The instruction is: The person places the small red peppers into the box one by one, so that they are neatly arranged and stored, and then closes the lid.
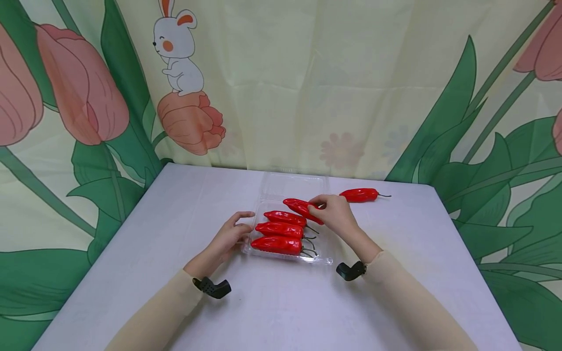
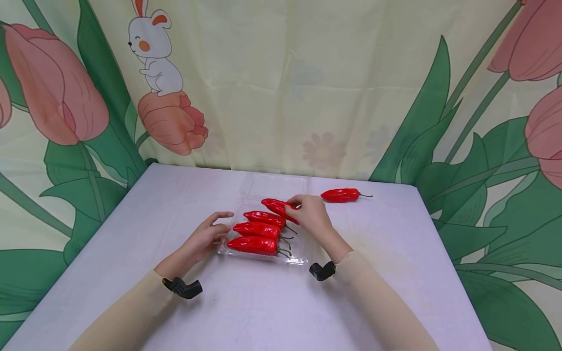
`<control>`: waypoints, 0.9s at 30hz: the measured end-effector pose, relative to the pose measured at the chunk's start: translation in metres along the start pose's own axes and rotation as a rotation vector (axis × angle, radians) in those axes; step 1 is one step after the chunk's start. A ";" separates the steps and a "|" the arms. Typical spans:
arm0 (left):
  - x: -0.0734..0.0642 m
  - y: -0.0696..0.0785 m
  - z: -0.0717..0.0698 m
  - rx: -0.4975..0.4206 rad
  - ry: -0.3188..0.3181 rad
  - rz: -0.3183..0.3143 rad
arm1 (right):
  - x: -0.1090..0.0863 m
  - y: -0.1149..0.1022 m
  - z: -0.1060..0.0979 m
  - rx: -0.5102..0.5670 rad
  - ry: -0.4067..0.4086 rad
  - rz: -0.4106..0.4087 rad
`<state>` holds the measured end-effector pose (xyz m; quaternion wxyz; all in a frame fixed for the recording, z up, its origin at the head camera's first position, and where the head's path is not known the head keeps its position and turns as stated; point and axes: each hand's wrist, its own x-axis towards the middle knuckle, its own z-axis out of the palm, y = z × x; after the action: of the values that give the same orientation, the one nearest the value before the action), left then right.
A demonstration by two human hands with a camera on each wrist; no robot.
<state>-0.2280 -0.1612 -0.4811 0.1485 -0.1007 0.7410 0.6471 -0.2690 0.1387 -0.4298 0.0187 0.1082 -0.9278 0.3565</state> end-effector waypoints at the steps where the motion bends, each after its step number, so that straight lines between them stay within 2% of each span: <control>1: 0.000 0.000 0.000 0.000 0.000 0.001 | 0.000 -0.001 0.002 0.001 -0.010 -0.004; 17: 0.000 0.000 0.000 -0.002 -0.003 0.001 | 0.002 -0.021 0.029 0.009 -0.121 -0.049; 27: -0.002 -0.002 0.000 -0.003 0.004 0.010 | 0.003 -0.038 0.042 -0.061 -0.163 -0.082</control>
<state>-0.2258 -0.1615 -0.4822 0.1434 -0.0985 0.7408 0.6488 -0.2620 0.0825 -0.4357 -0.0390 0.1741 -0.9314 0.3172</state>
